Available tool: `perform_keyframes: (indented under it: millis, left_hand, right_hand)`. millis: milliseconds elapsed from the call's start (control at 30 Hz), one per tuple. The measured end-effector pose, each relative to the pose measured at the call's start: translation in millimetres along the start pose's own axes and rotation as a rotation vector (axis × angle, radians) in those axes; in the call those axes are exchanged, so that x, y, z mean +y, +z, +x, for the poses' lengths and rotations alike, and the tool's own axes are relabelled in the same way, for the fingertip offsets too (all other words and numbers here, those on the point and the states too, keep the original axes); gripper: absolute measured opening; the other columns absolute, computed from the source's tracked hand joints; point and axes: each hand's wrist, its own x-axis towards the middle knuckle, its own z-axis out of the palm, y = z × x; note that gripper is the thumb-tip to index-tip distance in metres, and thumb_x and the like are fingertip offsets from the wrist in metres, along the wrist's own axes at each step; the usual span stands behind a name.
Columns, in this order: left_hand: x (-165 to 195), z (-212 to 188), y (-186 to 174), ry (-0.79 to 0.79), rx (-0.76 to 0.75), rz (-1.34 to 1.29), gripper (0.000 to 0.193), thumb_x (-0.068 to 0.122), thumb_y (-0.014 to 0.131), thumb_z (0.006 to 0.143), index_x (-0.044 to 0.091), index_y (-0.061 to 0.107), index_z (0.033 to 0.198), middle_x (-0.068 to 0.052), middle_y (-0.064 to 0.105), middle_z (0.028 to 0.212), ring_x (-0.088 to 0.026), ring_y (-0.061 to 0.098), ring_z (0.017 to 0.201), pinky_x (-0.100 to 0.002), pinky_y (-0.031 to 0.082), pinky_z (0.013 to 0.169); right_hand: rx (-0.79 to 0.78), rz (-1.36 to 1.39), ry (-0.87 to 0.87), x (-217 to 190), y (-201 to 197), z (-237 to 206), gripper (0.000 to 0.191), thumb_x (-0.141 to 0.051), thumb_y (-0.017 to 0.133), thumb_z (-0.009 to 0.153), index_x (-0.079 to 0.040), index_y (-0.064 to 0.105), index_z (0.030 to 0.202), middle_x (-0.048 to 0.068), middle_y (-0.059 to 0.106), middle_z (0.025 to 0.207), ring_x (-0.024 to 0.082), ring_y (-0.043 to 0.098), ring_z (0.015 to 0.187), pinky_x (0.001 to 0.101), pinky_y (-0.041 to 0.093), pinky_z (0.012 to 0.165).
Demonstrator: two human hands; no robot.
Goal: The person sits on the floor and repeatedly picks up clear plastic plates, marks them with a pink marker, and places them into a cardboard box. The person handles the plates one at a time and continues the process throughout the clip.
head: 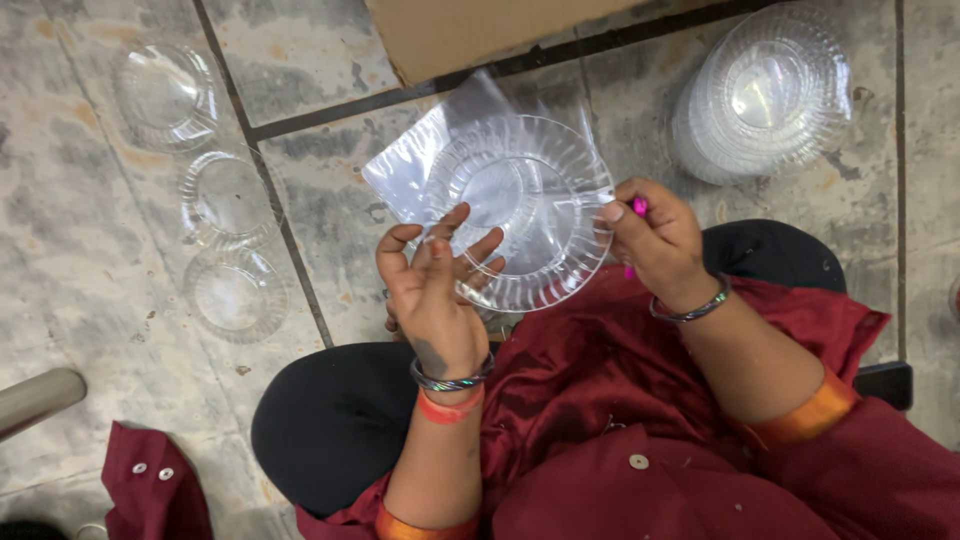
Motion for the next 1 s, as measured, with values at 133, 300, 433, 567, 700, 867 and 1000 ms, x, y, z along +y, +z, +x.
perform_keyframes:
  millis: [133, 300, 433, 567, 700, 867, 1000]
  left_hand:
    - [-6.5, -4.3, 1.6, 0.086, -0.012, 0.067, 0.036, 0.021, 0.056, 0.107, 0.012, 0.035, 0.134, -0.029, 0.061, 0.137, -0.038, 0.075, 0.103, -0.041, 0.064, 0.082]
    - [-12.4, -3.5, -0.3, 0.16, -0.026, 0.102, 0.042, 0.022, 0.057, 0.107, 0.008, 0.034, 0.14, -0.031, 0.06, 0.139, -0.035, 0.074, 0.105, -0.04, 0.063, 0.084]
    - [-18.7, -2.8, -5.8, 0.187, -0.035, 0.117, 0.047, 0.022, 0.055, 0.108, 0.006, 0.036, 0.147, -0.03, 0.06, 0.142, -0.035, 0.074, 0.108, -0.039, 0.063, 0.087]
    - [-31.6, 1.0, -15.8, 0.195, -0.049, 0.171, 0.049, 0.022, 0.054, 0.109, 0.003, 0.04, 0.152, -0.031, 0.062, 0.139, -0.036, 0.074, 0.105, -0.039, 0.063, 0.084]
    - [-42.9, 17.3, -35.1, 0.129, -0.117, 0.163, 0.053, 0.024, 0.053, 0.105, 0.007, 0.036, 0.152, -0.027, 0.06, 0.14, -0.034, 0.073, 0.108, -0.04, 0.062, 0.085]
    - [-54.3, 59.5, -62.9, 0.064, 0.01, -0.013, 0.056, 0.033, 0.054, 0.102, 0.008, 0.04, 0.15, -0.018, 0.059, 0.145, -0.029, 0.067, 0.118, -0.041, 0.055, 0.095]
    - [-78.5, 103.7, -71.7, -0.053, 0.305, 0.256, 0.053, 0.02, 0.062, 0.095, 0.009, 0.046, 0.145, -0.012, 0.053, 0.142, -0.027, 0.054, 0.123, -0.043, 0.047, 0.099]
  right_hand:
    - [-0.004, -0.072, -0.036, -2.2, -1.4, 1.3, 0.013, -0.014, 0.056, 0.11, -0.004, 0.057, 0.101, 0.005, 0.064, 0.086, 0.002, 0.041, 0.057, 0.0202, 0.033, 0.051]
    - [-0.009, -0.179, -0.059, 1.0, -0.7, 4.1, 0.013, -0.013, 0.056, 0.109, -0.004, 0.058, 0.1, 0.004, 0.063, 0.085, 0.002, 0.043, 0.061, 0.02, 0.035, 0.053]
    - [-0.032, -0.153, -0.05, 4.6, -1.0, 8.1, 0.011, -0.012, 0.056, 0.108, -0.002, 0.06, 0.105, 0.005, 0.064, 0.086, 0.003, 0.047, 0.065, 0.0197, 0.037, 0.057]
    - [-0.063, -0.197, -0.144, 7.0, 2.2, 12.3, 0.015, -0.013, 0.056, 0.108, -0.001, 0.06, 0.116, 0.005, 0.065, 0.09, 0.005, 0.056, 0.077, 0.0203, 0.045, 0.07]
    - [0.026, -0.16, -0.073, 11.9, 10.7, 24.5, 0.017, -0.015, 0.06, 0.107, 0.0, 0.064, 0.115, 0.007, 0.067, 0.092, 0.007, 0.063, 0.078, 0.022, 0.052, 0.069]
    - [0.365, 0.169, 0.039, 14.5, 11.2, 43.7, 0.009, -0.013, 0.059, 0.101, -0.008, 0.059, 0.109, 0.01, 0.069, 0.083, 0.003, 0.036, 0.042, 0.0207, 0.028, 0.036]
    - [0.466, 0.269, -0.236, 13.1, 10.8, 45.8, 0.009, -0.01, 0.055, 0.102, -0.011, 0.055, 0.111, 0.012, 0.069, 0.085, 0.005, 0.04, 0.045, 0.0224, 0.033, 0.039]
